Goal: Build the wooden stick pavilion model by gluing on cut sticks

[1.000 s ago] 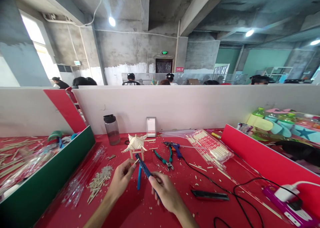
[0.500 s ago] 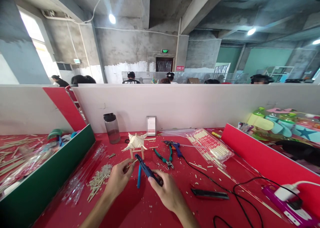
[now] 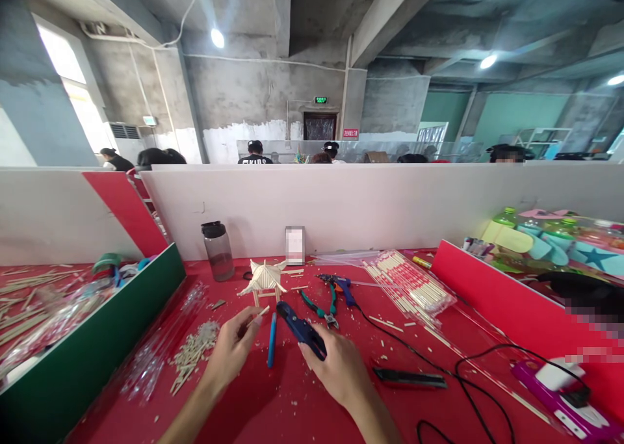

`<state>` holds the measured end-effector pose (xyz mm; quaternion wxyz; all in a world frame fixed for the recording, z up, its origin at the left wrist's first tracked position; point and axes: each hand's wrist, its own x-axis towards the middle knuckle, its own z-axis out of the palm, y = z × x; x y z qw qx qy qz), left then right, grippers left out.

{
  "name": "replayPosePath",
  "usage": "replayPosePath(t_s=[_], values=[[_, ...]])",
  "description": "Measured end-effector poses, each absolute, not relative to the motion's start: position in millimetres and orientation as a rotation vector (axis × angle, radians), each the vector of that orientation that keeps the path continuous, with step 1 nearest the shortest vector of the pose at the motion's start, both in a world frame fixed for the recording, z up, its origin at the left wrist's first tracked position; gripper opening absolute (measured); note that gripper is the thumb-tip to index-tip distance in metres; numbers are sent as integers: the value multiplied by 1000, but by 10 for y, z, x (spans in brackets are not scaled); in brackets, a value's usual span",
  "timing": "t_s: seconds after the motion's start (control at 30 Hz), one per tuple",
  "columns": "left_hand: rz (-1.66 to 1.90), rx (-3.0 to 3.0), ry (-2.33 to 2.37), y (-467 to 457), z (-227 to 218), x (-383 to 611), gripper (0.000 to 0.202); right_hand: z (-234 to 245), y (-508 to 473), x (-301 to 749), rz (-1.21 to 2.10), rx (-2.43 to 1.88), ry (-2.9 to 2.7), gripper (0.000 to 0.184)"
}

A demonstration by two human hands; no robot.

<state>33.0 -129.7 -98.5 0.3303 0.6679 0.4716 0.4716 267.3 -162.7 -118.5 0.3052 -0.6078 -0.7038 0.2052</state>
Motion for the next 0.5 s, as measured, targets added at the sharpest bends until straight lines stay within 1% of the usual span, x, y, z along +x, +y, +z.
replayPosePath(t_s=[0.1, 0.23, 0.37, 0.5], values=[[1249, 1644, 1129, -1279, -1005, 332, 43, -1258, -1599, 2694, 380, -1780, -1884, 56], [1211, 1530, 1018, -1263, -1039, 348, 45, -1322, -1582, 2657, 171, -1949, -1923, 56], [1158, 1489, 949, -1292, -1033, 373, 47, -1323, -1589, 2597, 105, -2024, -2008, 61], [1130, 1466, 913, -1305, -1035, 401, 39, -1310, -1599, 2512, 64, -2085, -2017, 70]])
